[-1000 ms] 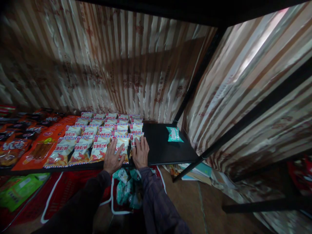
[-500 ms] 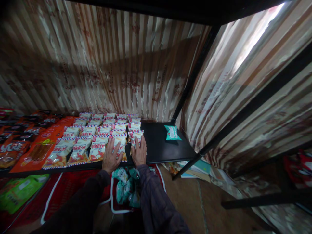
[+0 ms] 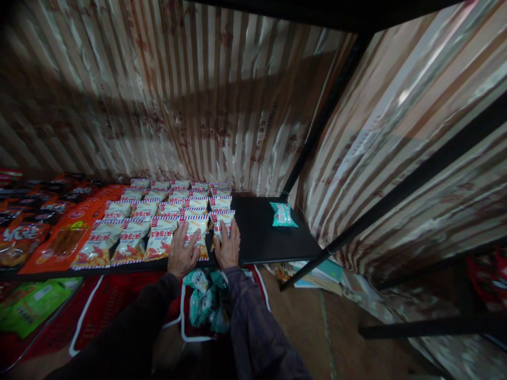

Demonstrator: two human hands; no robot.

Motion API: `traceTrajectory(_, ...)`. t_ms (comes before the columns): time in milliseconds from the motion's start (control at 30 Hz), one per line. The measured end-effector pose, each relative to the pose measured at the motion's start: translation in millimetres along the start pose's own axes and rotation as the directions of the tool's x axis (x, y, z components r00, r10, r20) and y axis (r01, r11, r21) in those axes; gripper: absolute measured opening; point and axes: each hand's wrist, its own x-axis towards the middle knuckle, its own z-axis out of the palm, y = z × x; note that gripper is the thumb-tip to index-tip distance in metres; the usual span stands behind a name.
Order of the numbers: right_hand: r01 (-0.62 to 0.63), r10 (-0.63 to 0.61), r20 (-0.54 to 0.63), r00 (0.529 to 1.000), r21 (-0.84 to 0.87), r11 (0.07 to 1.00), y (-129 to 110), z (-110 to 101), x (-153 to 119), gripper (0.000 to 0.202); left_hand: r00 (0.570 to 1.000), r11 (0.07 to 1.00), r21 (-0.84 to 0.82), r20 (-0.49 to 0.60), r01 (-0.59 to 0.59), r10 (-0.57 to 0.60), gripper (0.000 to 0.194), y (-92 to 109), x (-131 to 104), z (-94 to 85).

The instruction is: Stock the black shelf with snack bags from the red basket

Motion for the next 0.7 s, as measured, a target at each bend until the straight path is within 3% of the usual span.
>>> traceTrajectory(167,-0.007,0.008,0.043,0.999,-0.022,1.0,2,-3,-2,0.051,1.0,1.0,-0.003,0.0,0.003,-0.003,0.052,0,-1,-0.2)
traceTrajectory(467,0.013,-0.014,-0.014,1.0,-0.058,0.998,1,-11,-11,0.055,0.999,1.0,-0.004,-0.03,-0.013,0.012,0.054,-1,-2,0.1)
traceTrajectory(700,0.129,-0.129,-0.01,0.992,0.012,0.992,-18,-27,-23,0.052,0.999,1.0,-0.003,-0.035,-0.016,0.016,0.054,0,-1,-1.4)
